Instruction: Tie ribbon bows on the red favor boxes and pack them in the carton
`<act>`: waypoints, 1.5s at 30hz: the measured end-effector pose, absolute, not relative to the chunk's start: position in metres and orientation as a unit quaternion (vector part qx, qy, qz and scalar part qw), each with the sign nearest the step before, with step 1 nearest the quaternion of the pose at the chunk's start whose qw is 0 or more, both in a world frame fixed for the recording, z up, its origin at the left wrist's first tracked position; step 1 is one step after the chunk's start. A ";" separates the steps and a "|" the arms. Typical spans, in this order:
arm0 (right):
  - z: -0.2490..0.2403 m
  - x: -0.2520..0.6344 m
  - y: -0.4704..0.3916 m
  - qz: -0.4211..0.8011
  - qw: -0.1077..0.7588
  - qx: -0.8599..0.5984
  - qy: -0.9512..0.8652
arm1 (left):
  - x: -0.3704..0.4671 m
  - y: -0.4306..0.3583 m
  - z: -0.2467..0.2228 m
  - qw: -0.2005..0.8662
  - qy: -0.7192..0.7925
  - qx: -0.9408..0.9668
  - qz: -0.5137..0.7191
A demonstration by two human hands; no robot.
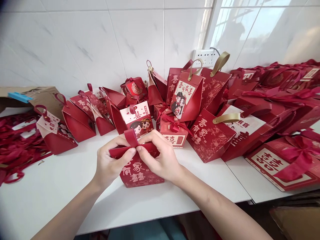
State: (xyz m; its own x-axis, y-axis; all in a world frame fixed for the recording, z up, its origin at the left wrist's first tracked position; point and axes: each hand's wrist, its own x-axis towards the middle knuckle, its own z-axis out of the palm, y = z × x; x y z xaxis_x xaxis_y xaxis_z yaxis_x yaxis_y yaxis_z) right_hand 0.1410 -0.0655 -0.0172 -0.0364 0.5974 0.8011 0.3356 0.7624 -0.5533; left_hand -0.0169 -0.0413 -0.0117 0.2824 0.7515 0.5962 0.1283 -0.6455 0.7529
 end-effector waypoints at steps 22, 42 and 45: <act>-0.014 0.144 -0.066 0.109 0.600 -0.320 -0.725 | -0.016 -0.040 -0.012 0.340 0.265 0.735 0.523; -0.013 0.141 -0.066 0.142 0.614 -0.325 -0.705 | -0.015 -0.041 -0.010 0.334 0.316 0.727 0.509; -0.012 0.139 -0.067 0.151 0.618 -0.362 -0.682 | -0.014 -0.041 -0.009 0.336 0.307 0.731 0.508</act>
State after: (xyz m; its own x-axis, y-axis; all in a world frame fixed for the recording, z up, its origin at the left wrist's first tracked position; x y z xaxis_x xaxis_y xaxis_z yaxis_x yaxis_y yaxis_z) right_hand 0.1390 -0.0665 -0.0124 0.0248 0.6798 0.7329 0.3063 0.6927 -0.6529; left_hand -0.0140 -0.0406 -0.0093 0.2954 0.7905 0.5366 0.1086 -0.5858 0.8032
